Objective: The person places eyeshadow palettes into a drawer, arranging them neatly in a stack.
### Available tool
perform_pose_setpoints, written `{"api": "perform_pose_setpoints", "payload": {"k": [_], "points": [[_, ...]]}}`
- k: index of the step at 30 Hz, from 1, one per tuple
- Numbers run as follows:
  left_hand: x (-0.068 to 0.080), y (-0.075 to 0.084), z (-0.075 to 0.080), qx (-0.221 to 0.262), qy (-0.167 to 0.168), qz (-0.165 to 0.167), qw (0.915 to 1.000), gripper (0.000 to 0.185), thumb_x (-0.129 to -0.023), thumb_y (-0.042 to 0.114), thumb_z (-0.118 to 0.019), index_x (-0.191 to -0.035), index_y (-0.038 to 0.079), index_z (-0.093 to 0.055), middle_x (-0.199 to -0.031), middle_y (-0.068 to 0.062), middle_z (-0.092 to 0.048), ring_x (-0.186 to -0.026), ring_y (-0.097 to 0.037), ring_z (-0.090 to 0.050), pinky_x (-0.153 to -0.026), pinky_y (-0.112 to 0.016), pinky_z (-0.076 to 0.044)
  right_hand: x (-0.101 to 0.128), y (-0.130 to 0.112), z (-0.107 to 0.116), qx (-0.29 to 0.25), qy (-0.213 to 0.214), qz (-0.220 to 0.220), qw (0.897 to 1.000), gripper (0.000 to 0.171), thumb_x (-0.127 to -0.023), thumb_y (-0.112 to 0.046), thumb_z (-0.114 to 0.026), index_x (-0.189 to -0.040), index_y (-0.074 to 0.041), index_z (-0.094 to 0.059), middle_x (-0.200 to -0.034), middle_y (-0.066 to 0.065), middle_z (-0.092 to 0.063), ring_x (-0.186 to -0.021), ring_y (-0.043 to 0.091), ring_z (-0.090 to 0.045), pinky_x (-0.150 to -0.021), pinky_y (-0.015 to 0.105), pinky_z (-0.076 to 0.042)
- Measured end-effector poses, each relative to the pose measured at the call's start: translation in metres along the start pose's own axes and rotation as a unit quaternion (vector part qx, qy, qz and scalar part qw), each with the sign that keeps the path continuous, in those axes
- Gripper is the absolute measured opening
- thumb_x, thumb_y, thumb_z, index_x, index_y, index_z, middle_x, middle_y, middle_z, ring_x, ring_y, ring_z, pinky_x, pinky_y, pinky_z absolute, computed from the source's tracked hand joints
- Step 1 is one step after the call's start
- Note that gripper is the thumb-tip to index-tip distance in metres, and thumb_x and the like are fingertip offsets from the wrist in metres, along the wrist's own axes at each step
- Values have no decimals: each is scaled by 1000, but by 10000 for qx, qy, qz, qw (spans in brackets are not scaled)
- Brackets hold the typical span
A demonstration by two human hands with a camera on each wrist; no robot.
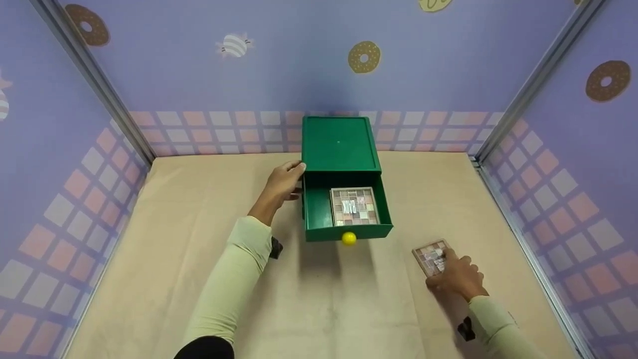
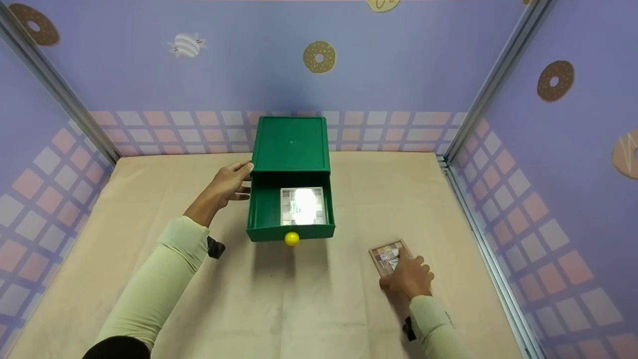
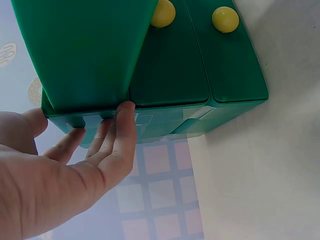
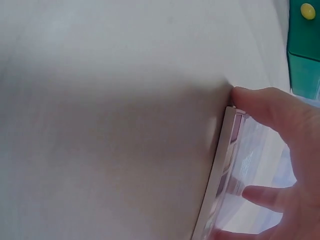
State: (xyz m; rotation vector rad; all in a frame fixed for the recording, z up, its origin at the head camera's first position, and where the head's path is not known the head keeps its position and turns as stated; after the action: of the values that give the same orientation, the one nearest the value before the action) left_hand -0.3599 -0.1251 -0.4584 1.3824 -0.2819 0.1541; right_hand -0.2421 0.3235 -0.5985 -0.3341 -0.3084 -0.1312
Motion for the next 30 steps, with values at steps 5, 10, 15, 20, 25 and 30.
{"api": "perform_pose_setpoints", "payload": {"k": [5,10,15,20,25,30], "points": [[0,0,0,17,27,19,10000,52,-108,43,-48,-156,24,-43,-146,-12,-55,-110,-32,-68,-99,-48,-55,-2,2,3,0,67,73,10000,104,-73,-52,-86,-151,-1,-39,-109,33,-53,-81,39,-57,-69,54,-48],[0,1,0,-8,14,4,10000,52,-108,43,-47,-156,24,-43,-146,-11,-55,-110,-32,-68,-94,-44,-56,-4,-1,9,-107,188,122,9997,106,-72,-55,-86,-151,-2,-39,-111,33,-53,-83,38,-57,-67,51,-49],[0,0,-1,100,-25,46,9999,53,-108,42,-47,-157,23,-41,-147,-12,-54,-114,-34,-67,-101,-50,-54,-6,-8,20,-174,214,150,9995,104,-75,-54,-82,-153,-2,-36,-115,34,-52,-87,40,-57,-68,51,-48],[0,-1,0,167,0,44,9999,53,-108,42,-47,-157,23,-41,-149,-13,-53,-116,-36,-66,-105,-55,-51,-7,-21,39,-306,277,360,9985,103,-78,-53,-82,-155,-5,-34,-122,39,-50,-91,43,-58,-68,53,-49],[-1,-1,0,99,3,33,9999,53,-108,43,-47,-156,23,-43,-150,-12,-52,-116,-35,-65,-103,-53,-52,-10,-38,59,-371,474,648,9961,101,-76,-51,-83,-156,-9,-37,-125,36,-51,-90,38,-58,-66,45,-47],[-2,-1,-1,31,-20,13,10000,53,-107,45,-47,-156,24,-43,-150,-11,-51,-115,-35,-65,-101,-50,-54,-10,-56,77,-421,595,957,9927,103,-75,-52,-83,-156,-7,-37,-131,37,-48,-96,39,-55,-73,46,-47]]}}
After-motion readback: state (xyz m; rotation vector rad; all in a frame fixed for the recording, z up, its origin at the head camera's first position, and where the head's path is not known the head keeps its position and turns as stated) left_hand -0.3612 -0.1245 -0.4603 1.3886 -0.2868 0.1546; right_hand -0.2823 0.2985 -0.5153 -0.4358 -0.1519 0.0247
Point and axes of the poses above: each hand's wrist, its own x-axis away from the middle knuckle, its own z-axis out of the back of the hand, y = z × x, the point moved 6 cm from there along -x, towards the middle knuckle
